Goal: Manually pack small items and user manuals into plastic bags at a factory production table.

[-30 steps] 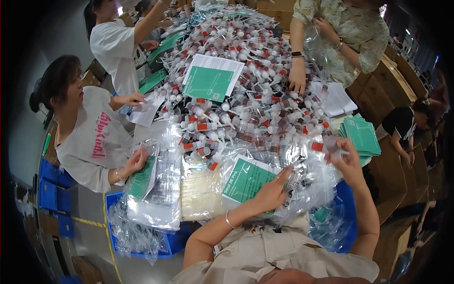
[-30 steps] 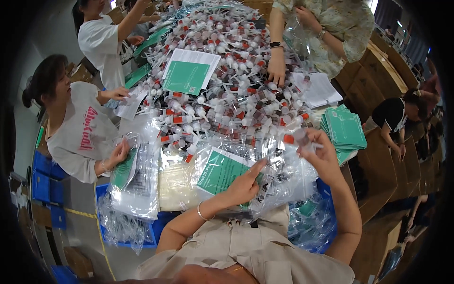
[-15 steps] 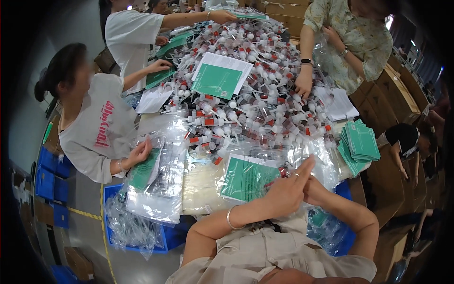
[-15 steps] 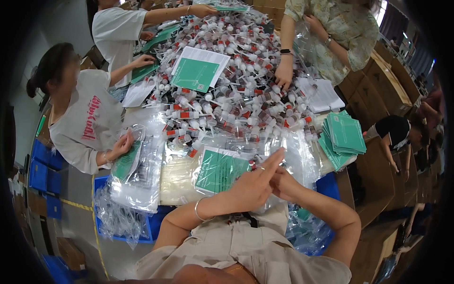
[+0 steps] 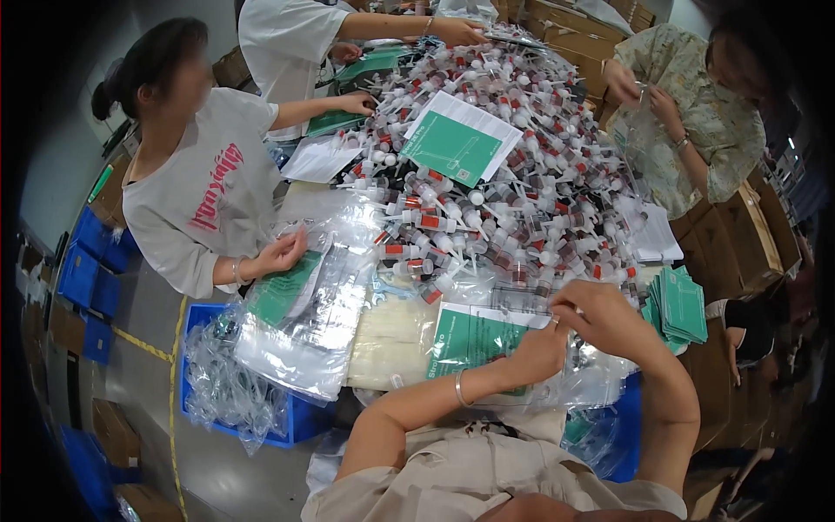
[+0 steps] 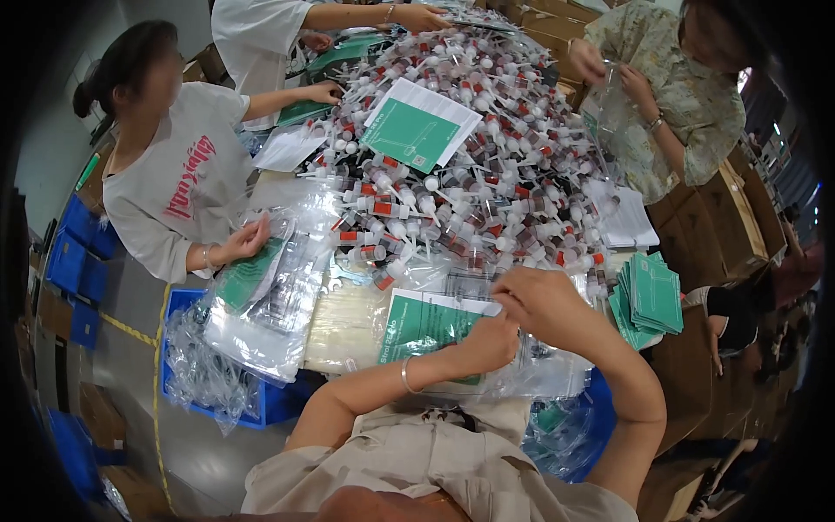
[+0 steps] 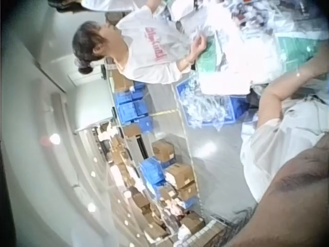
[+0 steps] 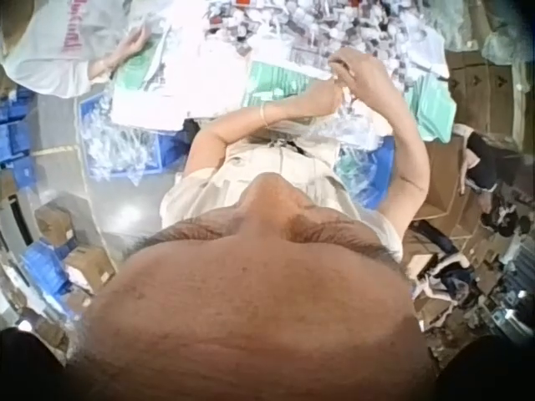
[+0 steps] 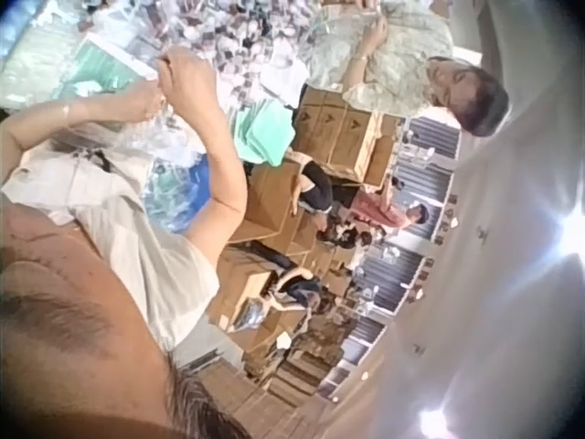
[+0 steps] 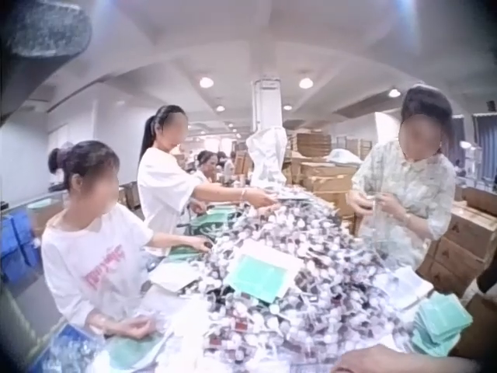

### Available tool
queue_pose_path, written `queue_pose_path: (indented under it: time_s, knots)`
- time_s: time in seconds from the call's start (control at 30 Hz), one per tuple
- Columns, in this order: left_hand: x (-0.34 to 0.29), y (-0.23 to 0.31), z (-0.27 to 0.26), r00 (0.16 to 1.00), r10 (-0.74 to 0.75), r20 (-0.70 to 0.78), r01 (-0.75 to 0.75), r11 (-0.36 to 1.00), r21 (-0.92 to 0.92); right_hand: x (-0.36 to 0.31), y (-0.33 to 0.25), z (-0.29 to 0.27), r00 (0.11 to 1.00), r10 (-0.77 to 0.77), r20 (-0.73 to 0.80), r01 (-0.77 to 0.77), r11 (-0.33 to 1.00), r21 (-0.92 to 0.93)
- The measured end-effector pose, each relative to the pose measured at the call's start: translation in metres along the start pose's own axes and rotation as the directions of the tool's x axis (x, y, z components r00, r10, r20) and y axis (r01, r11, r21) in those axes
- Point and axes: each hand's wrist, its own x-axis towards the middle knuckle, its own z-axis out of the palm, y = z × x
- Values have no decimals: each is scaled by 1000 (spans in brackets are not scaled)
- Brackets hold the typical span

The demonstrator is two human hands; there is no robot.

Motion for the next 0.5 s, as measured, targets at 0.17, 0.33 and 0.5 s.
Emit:
queue_pose_path:
  time_s: [0.17,0.33,0.5]
  knots:
    - [7,2,6,771,526,-359,-499,849,172,77,-8,77,938,-338,-73,324,933,-153]
    - [-2,15,-15,867,437,-237,-449,894,7,148,-21,143,856,-514,53,485,763,-428]
    - [-3,-15,17,786,554,-276,-573,819,14,179,-50,200,878,-478,37,420,730,-539]
